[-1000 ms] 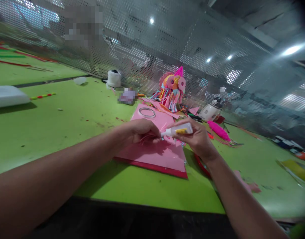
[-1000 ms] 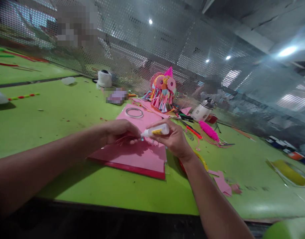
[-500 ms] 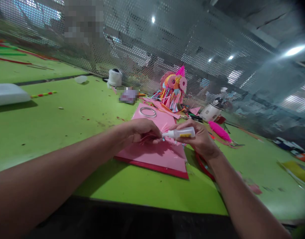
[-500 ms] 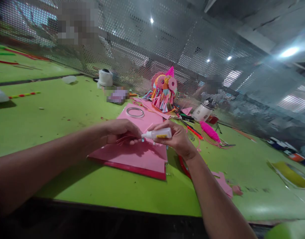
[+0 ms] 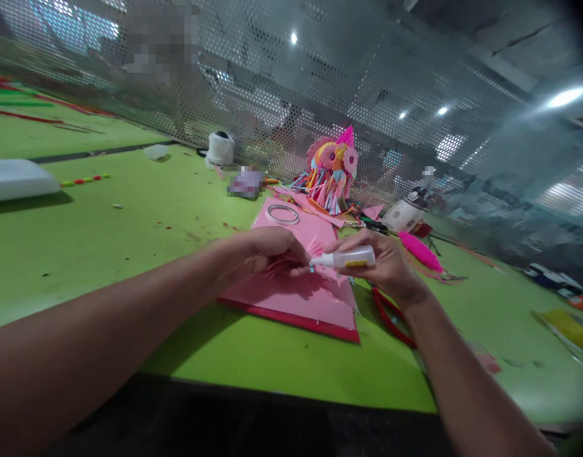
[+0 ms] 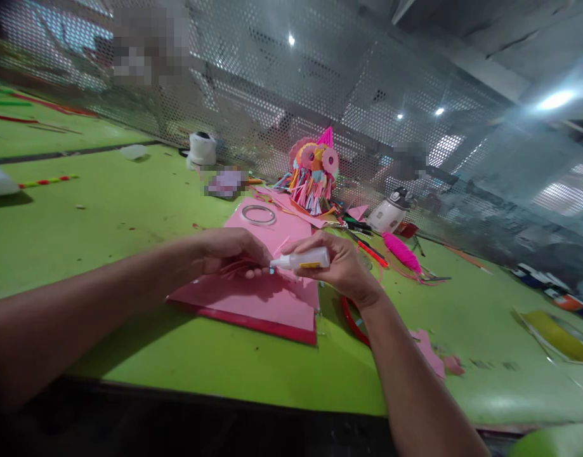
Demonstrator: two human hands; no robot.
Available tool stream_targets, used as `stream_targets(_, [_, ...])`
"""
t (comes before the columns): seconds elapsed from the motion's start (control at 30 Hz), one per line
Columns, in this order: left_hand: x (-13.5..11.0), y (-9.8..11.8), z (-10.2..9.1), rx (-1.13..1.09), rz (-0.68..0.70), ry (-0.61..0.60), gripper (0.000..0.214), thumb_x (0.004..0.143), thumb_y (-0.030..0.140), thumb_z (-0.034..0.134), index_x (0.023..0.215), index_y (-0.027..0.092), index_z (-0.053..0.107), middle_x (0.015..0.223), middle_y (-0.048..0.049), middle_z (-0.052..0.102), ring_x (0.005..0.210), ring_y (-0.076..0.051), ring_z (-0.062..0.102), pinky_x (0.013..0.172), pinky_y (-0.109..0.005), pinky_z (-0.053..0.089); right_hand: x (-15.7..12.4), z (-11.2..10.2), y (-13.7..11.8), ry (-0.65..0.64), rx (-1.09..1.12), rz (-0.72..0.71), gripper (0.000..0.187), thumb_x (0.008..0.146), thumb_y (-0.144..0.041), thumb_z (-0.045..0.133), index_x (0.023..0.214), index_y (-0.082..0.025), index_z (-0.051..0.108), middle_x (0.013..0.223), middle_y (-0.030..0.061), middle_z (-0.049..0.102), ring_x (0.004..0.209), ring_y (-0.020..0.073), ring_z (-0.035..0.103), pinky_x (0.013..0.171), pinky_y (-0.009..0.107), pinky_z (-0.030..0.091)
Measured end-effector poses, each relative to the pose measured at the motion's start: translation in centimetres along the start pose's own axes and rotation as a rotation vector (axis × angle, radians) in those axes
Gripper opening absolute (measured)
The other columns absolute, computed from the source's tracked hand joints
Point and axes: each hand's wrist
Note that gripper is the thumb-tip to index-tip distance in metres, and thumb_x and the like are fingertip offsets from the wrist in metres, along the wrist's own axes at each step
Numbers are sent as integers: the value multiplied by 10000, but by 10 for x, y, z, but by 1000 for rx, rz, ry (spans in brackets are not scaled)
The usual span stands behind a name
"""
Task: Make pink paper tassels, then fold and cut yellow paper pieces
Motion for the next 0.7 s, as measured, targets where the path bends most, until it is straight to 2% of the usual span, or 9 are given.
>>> stream_targets(0.13, [2,-1,1,7,-33,-13,196,689,20,561,534,96,654,498,-60,606,416,-87,533,456,-157,436,-1,-1,0,27,-27,45,301,665,-235,846,919,-205,688,978,51,740,862,190,691,736,329,568])
stream_targets(0.27, [5,-4,7,3,37,88,130,634,1,611,536,79,646,505,-74,630,430,-112,554,459,-187,468,0,5,5,131,51,129,314,692,-265,829,960,-186,685,812,9,699,675,138,642,615,272,548])
stream_targets(0.4, [4,-8,13,33,118,170,130,620,3,620,537,94,660,491,-48,639,443,-121,562,529,-230,512,4,15,9,209,205,182,322,694,-290,825,941,-174,653,739,-13,654,597,128,612,528,255,529])
stream_targets(0.6, [4,-11,14,66,145,168,168,625,8,624,519,133,660,490,-3,630,464,-112,567,612,-241,519,9,18,15,246,241,293,332,665,-356,839,839,-174,623,657,-29,635,510,110,576,498,244,508])
stream_targets(0.7, [5,-11,14,82,139,175,186,635,3,618,519,143,658,501,2,632,495,-118,586,619,-234,507,10,18,17,254,252,302,322,665,-362,837,814,-174,622,648,-30,638,503,106,574,501,240,509])
Point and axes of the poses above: each hand's wrist, its own x-axis towards the middle knuckle, its own z-axis out of the palm, y = z × x
